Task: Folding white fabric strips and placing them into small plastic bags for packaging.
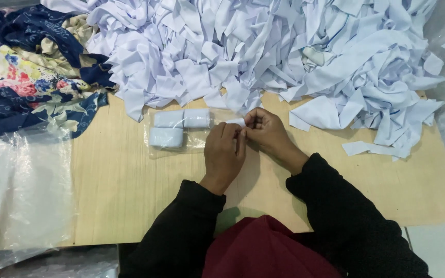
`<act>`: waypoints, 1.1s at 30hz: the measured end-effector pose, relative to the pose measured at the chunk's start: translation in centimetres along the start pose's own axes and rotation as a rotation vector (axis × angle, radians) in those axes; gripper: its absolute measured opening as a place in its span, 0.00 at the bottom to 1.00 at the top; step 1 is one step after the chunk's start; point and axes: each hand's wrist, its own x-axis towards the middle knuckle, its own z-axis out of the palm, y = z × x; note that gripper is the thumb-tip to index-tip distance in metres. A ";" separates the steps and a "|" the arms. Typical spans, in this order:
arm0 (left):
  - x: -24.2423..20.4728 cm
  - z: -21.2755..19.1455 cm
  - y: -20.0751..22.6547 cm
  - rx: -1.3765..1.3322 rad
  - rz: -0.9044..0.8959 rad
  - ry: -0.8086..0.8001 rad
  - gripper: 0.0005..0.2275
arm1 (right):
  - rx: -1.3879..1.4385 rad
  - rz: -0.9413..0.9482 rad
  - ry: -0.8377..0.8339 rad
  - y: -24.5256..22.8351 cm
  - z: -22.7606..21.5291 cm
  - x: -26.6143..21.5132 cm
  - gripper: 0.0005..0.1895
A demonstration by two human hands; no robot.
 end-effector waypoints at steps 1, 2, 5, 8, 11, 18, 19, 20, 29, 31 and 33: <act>-0.3 -0.1 0.0 -0.041 0.024 -0.004 0.03 | -0.010 0.004 -0.006 0.1 0.2 0.1 0.14; -0.5 -0.2 0.0 -0.083 0.049 -0.009 0.05 | -0.020 0.008 -0.013 0.1 0.4 0.2 0.14; -2.2 -1.8 -0.9 -0.072 0.025 0.009 0.05 | -0.048 -0.002 -0.048 -0.6 0.8 -0.3 0.14; -3.7 -3.9 -1.2 0.067 -0.052 0.001 0.16 | -0.040 0.004 -0.092 -2.3 1.5 -1.0 0.14; -5.0 -4.0 -1.3 0.031 -0.118 -0.104 0.23 | -0.066 0.036 -0.126 -3.4 2.3 -1.4 0.13; -6.0 -2.5 -1.6 0.061 -0.139 -0.168 0.27 | -0.166 0.054 -0.092 -1.4 3.1 -0.6 0.10; -6.1 -2.4 -1.4 0.086 -0.127 -0.183 0.29 | -0.205 0.048 -0.070 -0.9 3.2 -0.5 0.10; -6.2 -2.3 -1.2 0.111 -0.114 -0.198 0.31 | -0.245 0.042 -0.048 -0.4 3.2 -0.4 0.10; -6.5 -1.7 -0.8 0.182 -0.102 -0.289 0.30 | -0.765 -0.190 -0.260 -3.0 4.2 -1.2 0.07; -6.5 -2.0 -0.7 0.186 -0.108 -0.298 0.30 | -0.818 -0.204 -0.327 -3.2 4.6 -1.4 0.10; -6.5 -2.0 -0.8 0.192 -0.116 -0.304 0.31 | -0.870 -0.223 -0.397 -1.4 4.5 -0.7 0.15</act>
